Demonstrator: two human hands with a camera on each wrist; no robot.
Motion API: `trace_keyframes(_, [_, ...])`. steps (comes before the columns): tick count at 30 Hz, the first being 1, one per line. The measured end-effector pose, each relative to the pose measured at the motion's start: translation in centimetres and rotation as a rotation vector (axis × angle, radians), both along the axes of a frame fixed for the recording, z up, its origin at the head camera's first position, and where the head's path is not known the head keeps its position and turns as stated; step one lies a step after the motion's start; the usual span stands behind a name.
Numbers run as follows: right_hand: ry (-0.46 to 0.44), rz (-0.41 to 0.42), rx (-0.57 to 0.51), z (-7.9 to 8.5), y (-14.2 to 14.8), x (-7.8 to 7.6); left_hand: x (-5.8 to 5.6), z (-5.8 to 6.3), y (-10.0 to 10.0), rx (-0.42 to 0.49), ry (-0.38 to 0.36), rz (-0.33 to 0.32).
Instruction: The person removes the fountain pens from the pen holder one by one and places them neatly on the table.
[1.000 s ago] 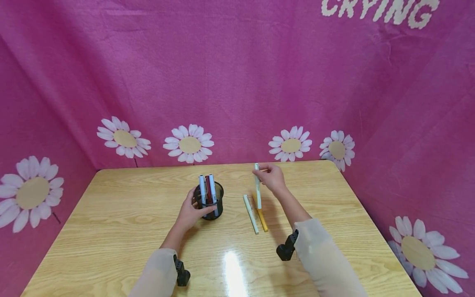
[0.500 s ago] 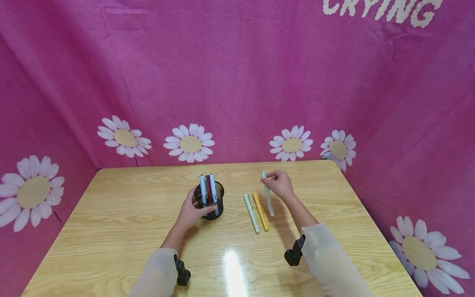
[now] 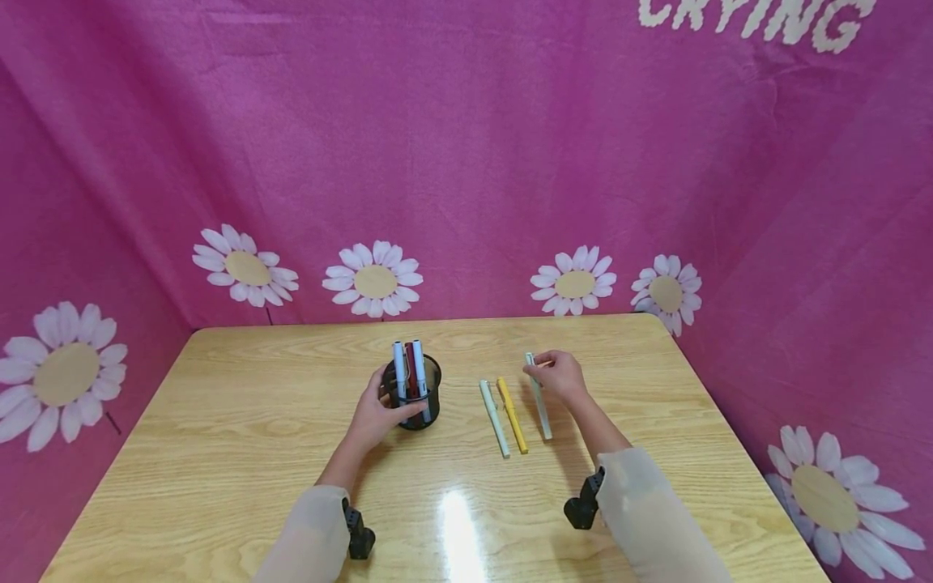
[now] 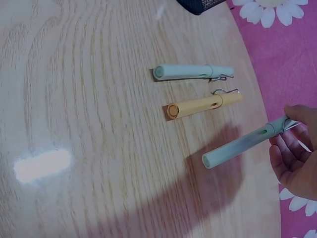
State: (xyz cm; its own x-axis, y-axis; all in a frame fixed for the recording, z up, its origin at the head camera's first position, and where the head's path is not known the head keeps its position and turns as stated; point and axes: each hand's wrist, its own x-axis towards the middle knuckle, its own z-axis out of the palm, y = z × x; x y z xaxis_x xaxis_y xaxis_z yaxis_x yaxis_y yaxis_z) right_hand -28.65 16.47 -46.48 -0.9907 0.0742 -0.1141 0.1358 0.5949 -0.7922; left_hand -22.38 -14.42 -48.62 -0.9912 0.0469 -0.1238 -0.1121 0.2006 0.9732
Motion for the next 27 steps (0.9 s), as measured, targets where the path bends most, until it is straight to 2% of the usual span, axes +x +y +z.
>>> trace_keyframes(9, [-0.023, -0.021, 0.022, -0.8, -0.2, -0.1, -1.1, -2.6, -0.4, -0.032, 0.036, 0.016])
trace_keyframes(22, [-0.004, -0.1, -0.011, -2.5, -0.7, -0.1, -1.3, -2.9, -0.4, -0.018, 0.03, 0.021])
trace_keyframes(27, [-0.022, -0.124, -0.064, -3.0, -0.9, 0.1, -1.3, -2.8, -0.4, -0.025, 0.027, 0.024])
